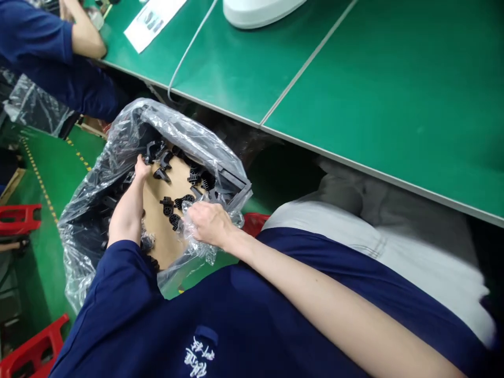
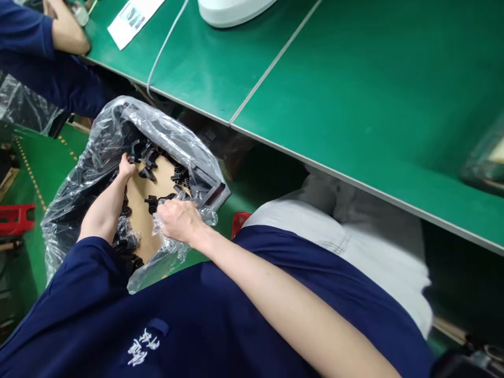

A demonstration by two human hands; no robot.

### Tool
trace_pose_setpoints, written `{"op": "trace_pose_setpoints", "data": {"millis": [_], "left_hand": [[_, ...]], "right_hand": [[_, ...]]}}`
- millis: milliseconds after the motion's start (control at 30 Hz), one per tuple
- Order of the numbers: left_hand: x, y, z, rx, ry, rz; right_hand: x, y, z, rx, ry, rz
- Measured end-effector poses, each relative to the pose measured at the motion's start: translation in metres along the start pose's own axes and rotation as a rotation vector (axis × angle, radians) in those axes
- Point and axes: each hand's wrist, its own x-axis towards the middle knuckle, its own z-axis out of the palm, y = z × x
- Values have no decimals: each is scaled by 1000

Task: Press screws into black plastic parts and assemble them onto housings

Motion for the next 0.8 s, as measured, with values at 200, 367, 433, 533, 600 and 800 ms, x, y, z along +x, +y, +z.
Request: {"op": "trace_pose_setpoints", "data": {"millis": [200, 367, 433, 533, 600, 800], "left_hand": [[16, -7, 5, 183, -64, 7], [23, -6, 10, 218, -86, 1], [21, -10, 12, 222, -90, -34], [12, -24, 12, 197, -71, -114], [1, -37, 9, 156, -31, -172], [-47, -65, -18, -83, 167, -279]], "right_hand": [[1, 6, -1, 14, 36, -50], [2, 8, -9, 1, -153, -149], [2, 7, -12, -1, -221, -145], [4, 4, -16, -22, -264, -105], [8, 3, -17, -12, -300, -80], [40, -8, -13, 138, -684, 57]]}}
